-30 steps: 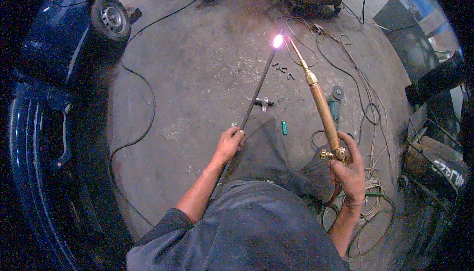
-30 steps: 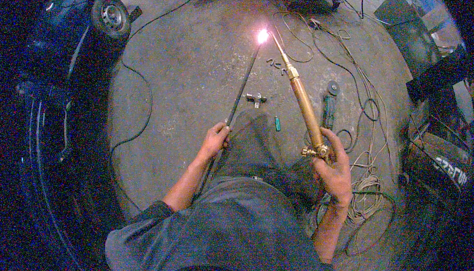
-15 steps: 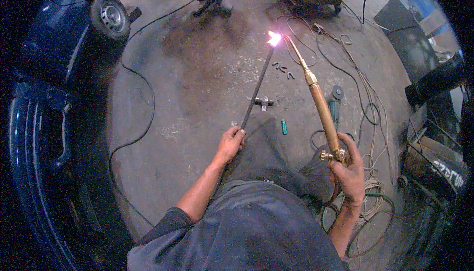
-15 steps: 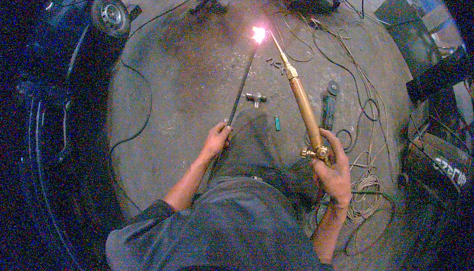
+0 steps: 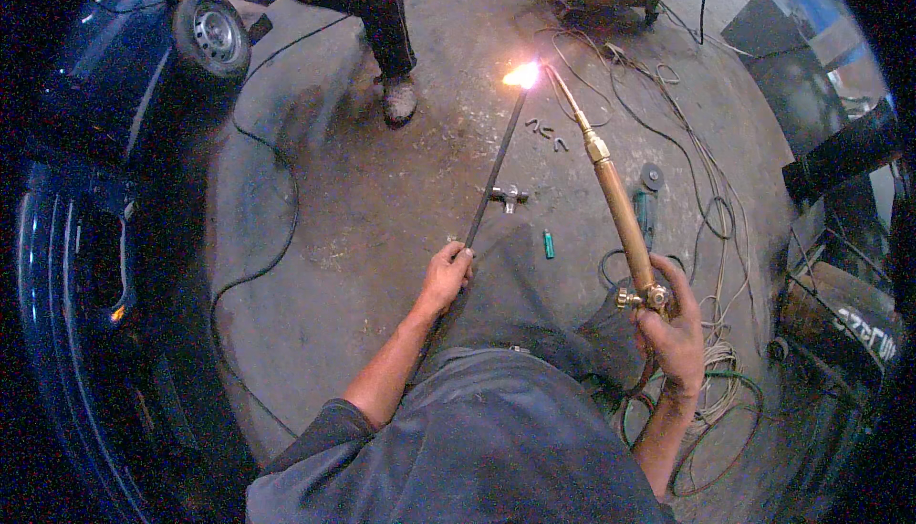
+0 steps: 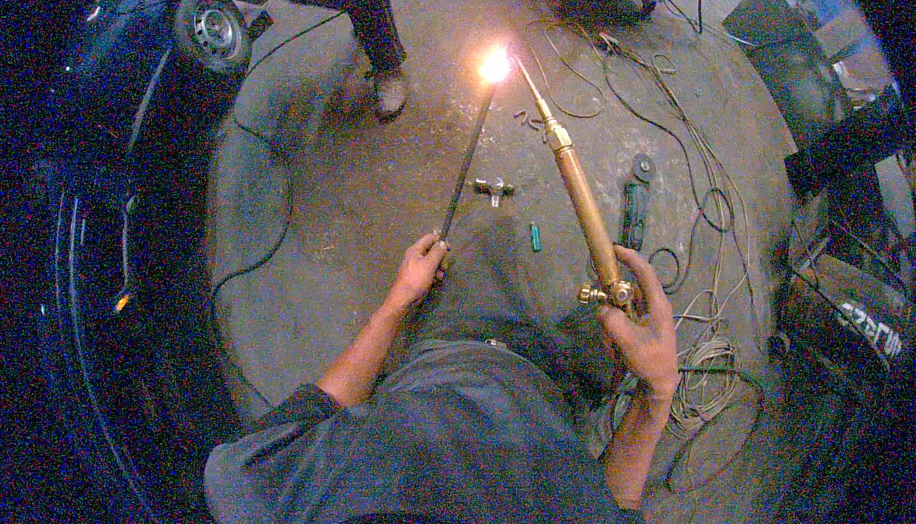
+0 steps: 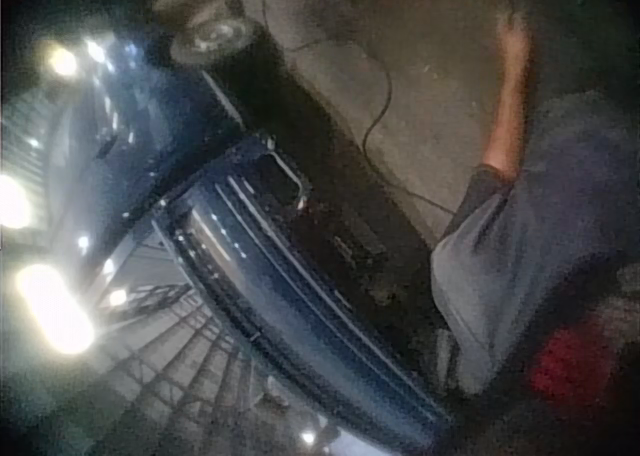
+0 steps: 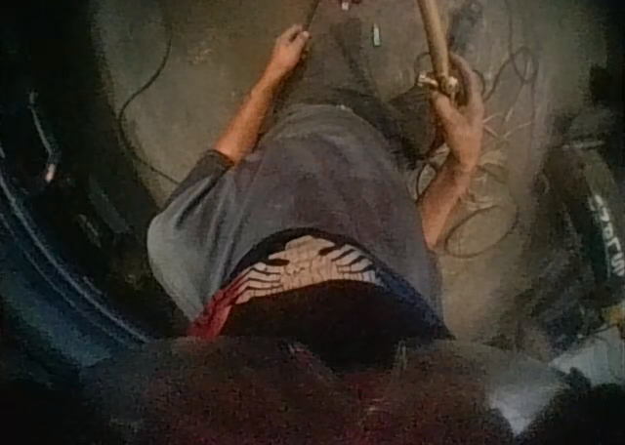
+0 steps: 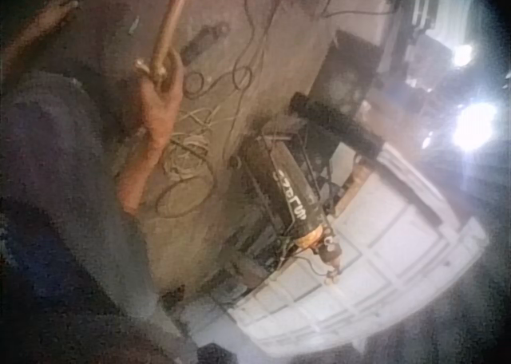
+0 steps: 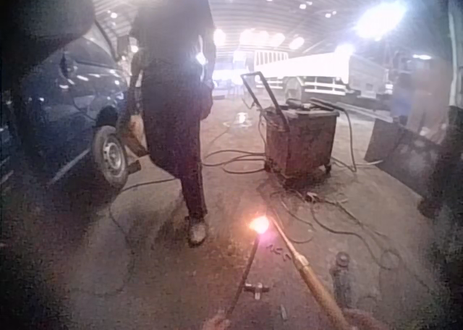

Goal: The person ignites a blowtorch and directs the flame onto a long metal rod, moving the flame along its length to heat it. The rod gradually glows red as it is heated.

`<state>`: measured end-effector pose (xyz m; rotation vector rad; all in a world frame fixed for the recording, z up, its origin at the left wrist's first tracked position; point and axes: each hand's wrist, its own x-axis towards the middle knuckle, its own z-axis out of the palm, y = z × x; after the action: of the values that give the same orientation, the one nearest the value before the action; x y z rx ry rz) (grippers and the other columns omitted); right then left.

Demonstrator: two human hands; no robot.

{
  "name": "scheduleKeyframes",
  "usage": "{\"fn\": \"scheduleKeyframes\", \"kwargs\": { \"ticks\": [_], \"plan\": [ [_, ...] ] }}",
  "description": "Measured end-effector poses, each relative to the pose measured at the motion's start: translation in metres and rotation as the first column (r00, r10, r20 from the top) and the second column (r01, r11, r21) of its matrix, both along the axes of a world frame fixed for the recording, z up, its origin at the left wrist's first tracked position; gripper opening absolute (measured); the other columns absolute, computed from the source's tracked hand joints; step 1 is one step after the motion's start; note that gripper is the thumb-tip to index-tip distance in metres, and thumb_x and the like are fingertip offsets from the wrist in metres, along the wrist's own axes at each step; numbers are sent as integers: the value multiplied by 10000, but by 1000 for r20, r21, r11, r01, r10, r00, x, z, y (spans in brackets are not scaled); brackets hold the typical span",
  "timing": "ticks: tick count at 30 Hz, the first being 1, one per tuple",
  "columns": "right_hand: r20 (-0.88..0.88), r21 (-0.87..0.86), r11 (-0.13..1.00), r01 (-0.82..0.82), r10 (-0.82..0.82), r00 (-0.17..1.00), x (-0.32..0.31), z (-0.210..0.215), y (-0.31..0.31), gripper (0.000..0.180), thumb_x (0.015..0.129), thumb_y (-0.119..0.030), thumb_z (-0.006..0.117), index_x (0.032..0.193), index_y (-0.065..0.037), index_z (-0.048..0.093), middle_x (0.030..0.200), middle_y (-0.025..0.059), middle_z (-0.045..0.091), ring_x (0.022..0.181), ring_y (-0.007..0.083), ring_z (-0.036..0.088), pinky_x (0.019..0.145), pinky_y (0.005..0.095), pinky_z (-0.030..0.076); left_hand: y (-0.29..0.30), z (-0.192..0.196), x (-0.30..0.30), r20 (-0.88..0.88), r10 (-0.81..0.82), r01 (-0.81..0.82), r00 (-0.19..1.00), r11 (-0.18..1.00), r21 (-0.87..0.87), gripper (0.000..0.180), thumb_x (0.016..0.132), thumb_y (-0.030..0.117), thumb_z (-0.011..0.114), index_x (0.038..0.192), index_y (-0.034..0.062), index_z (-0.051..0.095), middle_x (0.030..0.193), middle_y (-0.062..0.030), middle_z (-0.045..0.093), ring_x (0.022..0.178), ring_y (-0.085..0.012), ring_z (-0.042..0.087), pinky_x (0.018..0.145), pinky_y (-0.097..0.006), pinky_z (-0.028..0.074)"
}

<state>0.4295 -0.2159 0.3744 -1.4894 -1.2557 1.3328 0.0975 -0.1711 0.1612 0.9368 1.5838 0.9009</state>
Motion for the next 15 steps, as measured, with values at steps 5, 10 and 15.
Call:
{"fn": "scheduleKeyframes", "kwargs": {
  "ticks": [5, 10, 15],
  "plan": [
    [23, 5, 1000, 7, -7, 1000, -1, 2, 1, 648, 803, -12, 639, 1432, -72, 497, 1008, 35, 646, 668, 65, 530, 559, 235, 425, 0, -10, -5, 23, -20, 20, 1000, 1000, 9, 241, 1007, 258, 579, 1020, 24, 634, 722, -10, 593, 629, -107, 536, 599, -289, 457],
    [31, -1, 1000, -7, 7, 999, 1, 6, 4, 649, 780, -6, 625, 1416, -70, 516, 1055, 37, 642, 789, 97, 571, 668, 250, 470, 1, 0, -1, 15, -17, 18, 1000, 1000, -14, 243, 1009, 256, 575, 1044, 23, 635, 747, -6, 591, 646, -106, 536, 607, -287, 457],
    [37, 0, 1000, 0, 0, 999, 3, 3, 3, 647, 777, -18, 626, 1413, -68, 520, 1067, 28, 632, 887, 120, 587, 755, 263, 489, 1, 2, 0, 43, -5, 6, 999, 1000, -22, 225, 1009, 245, 569, 1012, 30, 637, 744, -4, 583, 644, -106, 528, 599, -291, 453]
  ]
}}
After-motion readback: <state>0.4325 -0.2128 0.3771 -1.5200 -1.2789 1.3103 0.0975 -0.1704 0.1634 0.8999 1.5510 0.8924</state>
